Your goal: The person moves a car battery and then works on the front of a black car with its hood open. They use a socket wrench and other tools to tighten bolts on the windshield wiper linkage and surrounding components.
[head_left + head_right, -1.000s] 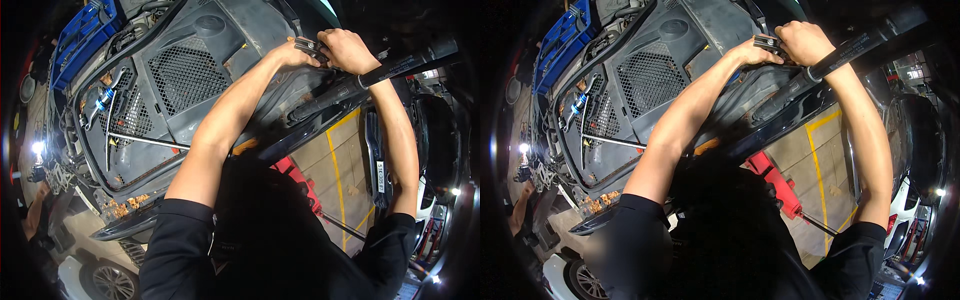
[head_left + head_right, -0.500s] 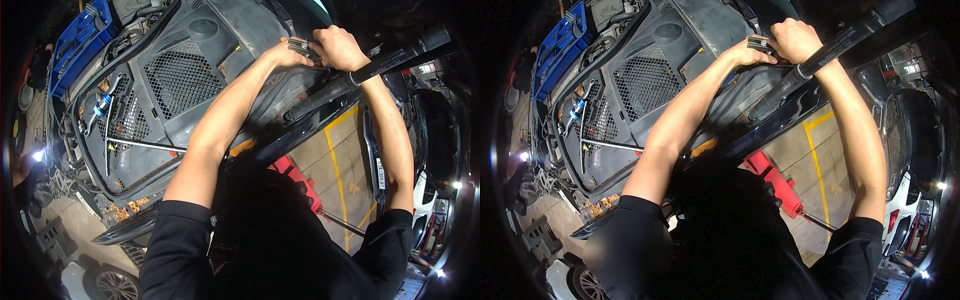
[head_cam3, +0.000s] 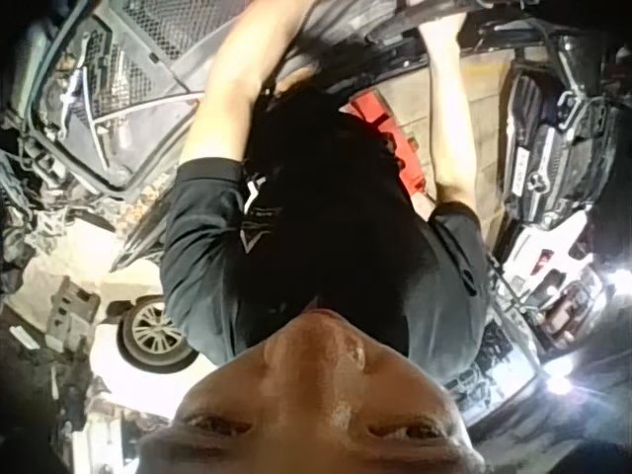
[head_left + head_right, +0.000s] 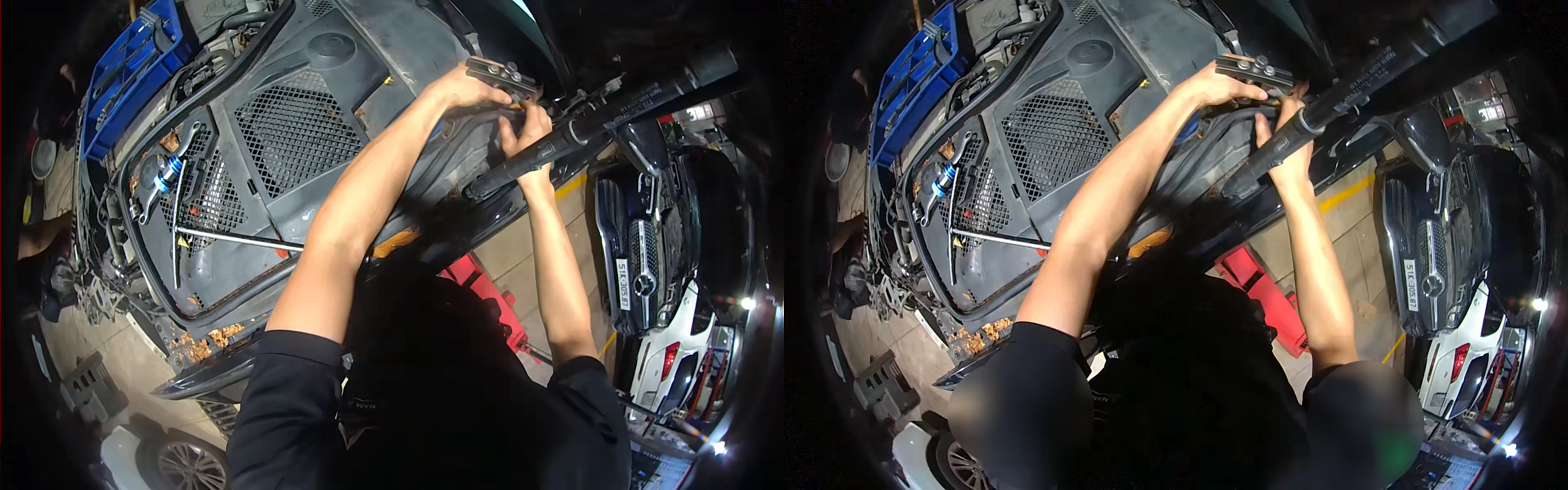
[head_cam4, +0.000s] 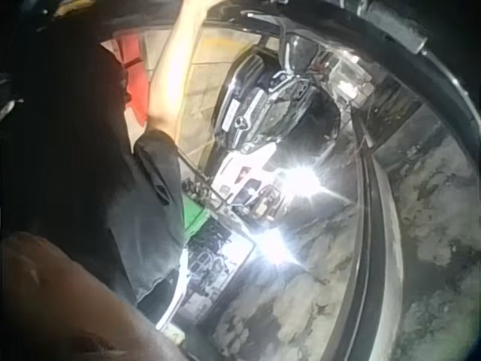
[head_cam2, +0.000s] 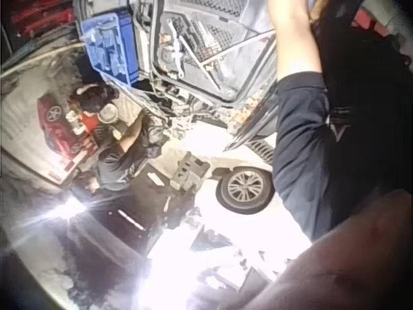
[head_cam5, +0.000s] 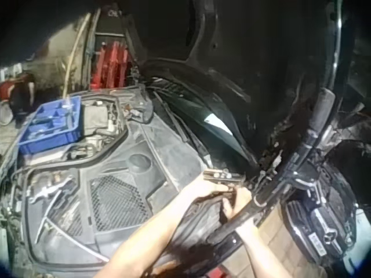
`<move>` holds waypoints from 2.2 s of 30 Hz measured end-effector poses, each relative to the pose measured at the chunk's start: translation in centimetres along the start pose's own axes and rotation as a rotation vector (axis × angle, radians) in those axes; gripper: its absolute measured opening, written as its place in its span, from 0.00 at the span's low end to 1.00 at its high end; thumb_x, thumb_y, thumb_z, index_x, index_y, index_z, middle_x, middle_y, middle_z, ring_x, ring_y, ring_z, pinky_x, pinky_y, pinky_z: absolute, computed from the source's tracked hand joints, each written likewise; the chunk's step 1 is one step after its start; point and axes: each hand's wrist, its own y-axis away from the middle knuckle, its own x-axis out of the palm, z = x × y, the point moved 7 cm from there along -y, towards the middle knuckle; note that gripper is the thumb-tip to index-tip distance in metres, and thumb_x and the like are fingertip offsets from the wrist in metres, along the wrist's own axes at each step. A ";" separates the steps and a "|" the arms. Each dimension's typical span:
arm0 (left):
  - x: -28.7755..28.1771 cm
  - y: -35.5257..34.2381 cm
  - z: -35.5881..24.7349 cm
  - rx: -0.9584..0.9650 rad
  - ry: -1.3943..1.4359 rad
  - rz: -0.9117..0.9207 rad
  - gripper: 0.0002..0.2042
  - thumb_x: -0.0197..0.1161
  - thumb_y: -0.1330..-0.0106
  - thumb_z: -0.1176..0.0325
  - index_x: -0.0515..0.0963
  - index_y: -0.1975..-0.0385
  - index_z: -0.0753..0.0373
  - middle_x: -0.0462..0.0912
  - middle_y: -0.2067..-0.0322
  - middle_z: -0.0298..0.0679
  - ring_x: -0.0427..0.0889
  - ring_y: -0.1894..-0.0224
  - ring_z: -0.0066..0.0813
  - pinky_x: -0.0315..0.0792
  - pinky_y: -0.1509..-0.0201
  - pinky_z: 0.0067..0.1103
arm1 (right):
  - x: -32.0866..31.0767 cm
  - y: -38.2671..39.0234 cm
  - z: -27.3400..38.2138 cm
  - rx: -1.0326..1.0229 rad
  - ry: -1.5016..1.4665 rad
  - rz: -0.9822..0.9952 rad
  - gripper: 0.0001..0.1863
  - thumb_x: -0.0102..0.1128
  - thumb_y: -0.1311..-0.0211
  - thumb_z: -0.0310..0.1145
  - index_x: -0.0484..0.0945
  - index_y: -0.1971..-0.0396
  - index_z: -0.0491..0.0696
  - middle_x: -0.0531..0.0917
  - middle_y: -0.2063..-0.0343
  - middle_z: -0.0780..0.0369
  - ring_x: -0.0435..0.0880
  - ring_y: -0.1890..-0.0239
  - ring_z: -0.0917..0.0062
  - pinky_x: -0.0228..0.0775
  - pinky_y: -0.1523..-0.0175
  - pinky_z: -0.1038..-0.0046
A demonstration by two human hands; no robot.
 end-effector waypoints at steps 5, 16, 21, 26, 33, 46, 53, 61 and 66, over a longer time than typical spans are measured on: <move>-0.2 0.2 0.1 0.024 0.239 -0.017 0.13 0.71 0.46 0.76 0.81 0.60 0.66 0.85 0.64 0.38 0.82 0.62 0.24 0.76 0.56 0.21 | 2.4 -1.7 -1.0 0.158 -0.084 0.037 0.17 0.66 0.50 0.35 0.79 0.61 0.40 0.83 0.63 0.49 0.81 0.56 0.54 0.73 0.50 0.61; -0.1 -0.8 1.7 0.030 0.189 -0.155 0.12 0.70 0.46 0.78 0.79 0.61 0.68 0.85 0.63 0.40 0.83 0.61 0.23 0.77 0.55 0.19 | 3.0 -2.7 -1.7 0.348 -0.007 0.179 0.12 0.62 0.49 0.32 0.81 0.67 0.39 0.83 0.71 0.45 0.83 0.63 0.51 0.75 0.54 0.58; -0.4 -1.0 2.1 -0.016 0.077 -0.143 0.12 0.69 0.50 0.79 0.80 0.65 0.66 0.84 0.69 0.35 0.80 0.67 0.19 0.75 0.61 0.18 | 2.8 -3.0 -1.8 0.293 -0.131 0.120 0.09 0.60 0.53 0.25 0.83 0.71 0.38 0.83 0.76 0.51 0.84 0.68 0.60 0.73 0.56 0.65; -0.1 -0.2 -0.6 -0.006 0.037 -0.092 0.14 0.71 0.50 0.78 0.81 0.62 0.66 0.85 0.66 0.38 0.82 0.65 0.23 0.76 0.58 0.20 | 5.2 -1.6 -5.0 0.314 -0.436 -0.059 0.09 0.61 0.52 0.31 0.78 0.73 0.41 0.81 0.79 0.53 0.82 0.78 0.59 0.72 0.69 0.64; -0.4 0.3 0.4 -0.111 0.226 -0.216 0.18 0.73 0.54 0.79 0.78 0.61 0.73 0.85 0.65 0.41 0.83 0.63 0.24 0.78 0.59 0.19 | 3.3 -1.9 -2.5 0.152 -0.406 -0.164 0.10 0.62 0.54 0.36 0.83 0.78 0.43 0.76 0.85 0.46 0.81 0.79 0.52 0.69 0.73 0.61; 0.0 0.3 -0.2 -0.021 0.064 -0.310 0.10 0.65 0.49 0.79 0.78 0.65 0.68 0.83 0.70 0.37 0.81 0.68 0.22 0.75 0.60 0.18 | 0.3 -0.8 -0.4 0.047 -0.426 0.228 0.13 0.49 0.53 0.15 0.76 0.66 0.36 0.79 0.74 0.42 0.81 0.66 0.50 0.74 0.59 0.57; 1.0 1.2 -0.1 -0.050 0.204 -0.317 0.15 0.65 0.51 0.77 0.79 0.61 0.66 0.82 0.66 0.35 0.81 0.64 0.28 0.76 0.58 0.24 | -9.5 -8.3 5.6 -0.426 -0.323 0.145 0.12 0.59 0.55 0.21 0.78 0.66 0.39 0.82 0.71 0.49 0.83 0.64 0.54 0.77 0.59 0.61; 0.9 0.5 -0.3 0.065 0.115 -0.326 0.18 0.66 0.51 0.78 0.78 0.57 0.64 0.81 0.60 0.36 0.80 0.59 0.29 0.75 0.53 0.25 | -4.1 -14.1 8.1 -0.447 0.294 0.770 0.18 0.60 0.52 0.22 0.82 0.57 0.45 0.85 0.59 0.54 0.85 0.57 0.63 0.78 0.57 0.65; -0.3 1.2 0.0 0.068 0.015 -0.357 0.21 0.68 0.52 0.80 0.77 0.54 0.64 0.81 0.57 0.36 0.79 0.54 0.31 0.74 0.47 0.27 | -1.5 -13.3 8.3 -0.432 0.194 0.816 0.21 0.68 0.57 0.24 0.84 0.56 0.47 0.84 0.55 0.55 0.83 0.51 0.65 0.77 0.51 0.64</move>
